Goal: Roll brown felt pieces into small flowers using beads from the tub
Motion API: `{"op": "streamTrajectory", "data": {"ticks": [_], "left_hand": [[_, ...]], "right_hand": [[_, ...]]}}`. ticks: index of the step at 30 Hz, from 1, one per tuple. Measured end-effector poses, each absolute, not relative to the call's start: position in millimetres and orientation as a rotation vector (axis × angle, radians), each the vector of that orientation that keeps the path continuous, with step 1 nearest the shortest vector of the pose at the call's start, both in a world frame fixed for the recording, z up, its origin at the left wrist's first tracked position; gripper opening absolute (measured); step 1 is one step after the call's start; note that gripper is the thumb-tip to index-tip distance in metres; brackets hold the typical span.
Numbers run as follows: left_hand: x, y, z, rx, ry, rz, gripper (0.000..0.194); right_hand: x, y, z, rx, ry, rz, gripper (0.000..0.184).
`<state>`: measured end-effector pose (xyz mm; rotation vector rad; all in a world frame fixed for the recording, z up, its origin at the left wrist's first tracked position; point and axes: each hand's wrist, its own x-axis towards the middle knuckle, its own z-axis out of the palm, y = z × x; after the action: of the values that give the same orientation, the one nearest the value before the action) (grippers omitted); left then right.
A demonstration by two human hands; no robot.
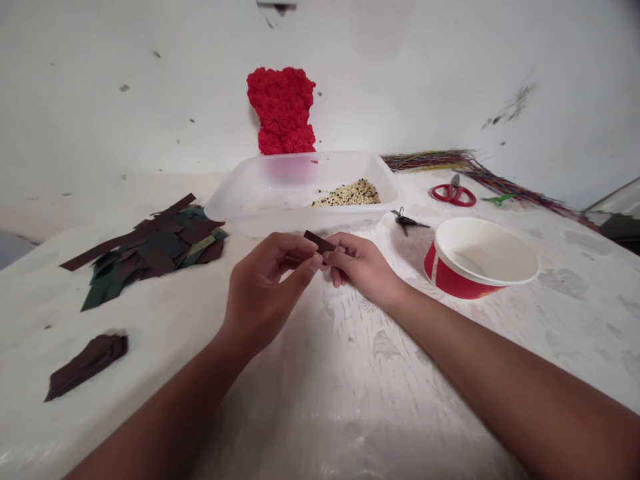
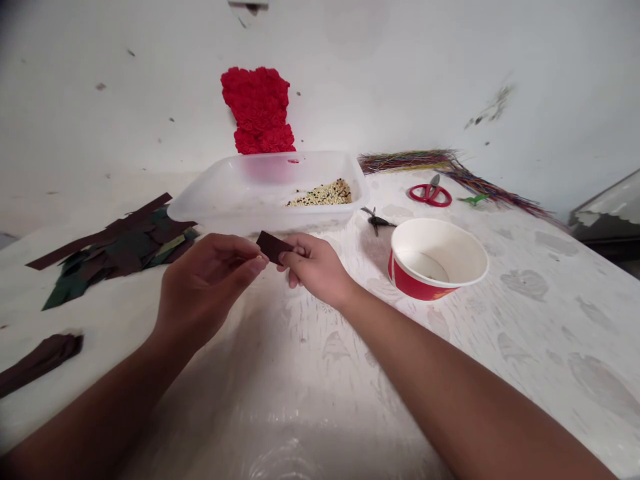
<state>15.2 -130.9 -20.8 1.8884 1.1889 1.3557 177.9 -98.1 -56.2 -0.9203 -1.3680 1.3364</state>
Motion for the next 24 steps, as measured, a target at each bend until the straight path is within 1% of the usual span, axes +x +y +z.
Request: {"op": "streamTrajectory", "data": {"ticks": [4, 10, 18, 22, 24], "left_hand": [[13.5, -131.3, -21.4, 1.944, 1.173, 1.312, 0.005], [13.5, -129.5, -20.5, 1.916, 1.148, 1.301, 0.011], [14.0, -127.7, -24.9, 1.922, 1.173, 1.326, 0.007], [14.1, -127.2, -26.8, 1.889, 1.196, 1.386, 0.012], [13.8, -127.0, -27.9, 1.907, 1.202, 1.391, 0.011]], "right_hand": [[178.1, -97.5, -56.9, -0.920, -1.353, 1.349, 0.004], [178.2, -97.1, -58.2, -0.910, -1.345, 1.363, 0.004], [178.1, -97.7, -56.6, -0.898, -1.363, 1.364, 0.004], [178.4, -99.0, -55.3, -0.899, -1.388, 1.347, 0.005], [178.6, -99.3, -56.0, -0.879, -1.397, 1.349, 0.006]]}}
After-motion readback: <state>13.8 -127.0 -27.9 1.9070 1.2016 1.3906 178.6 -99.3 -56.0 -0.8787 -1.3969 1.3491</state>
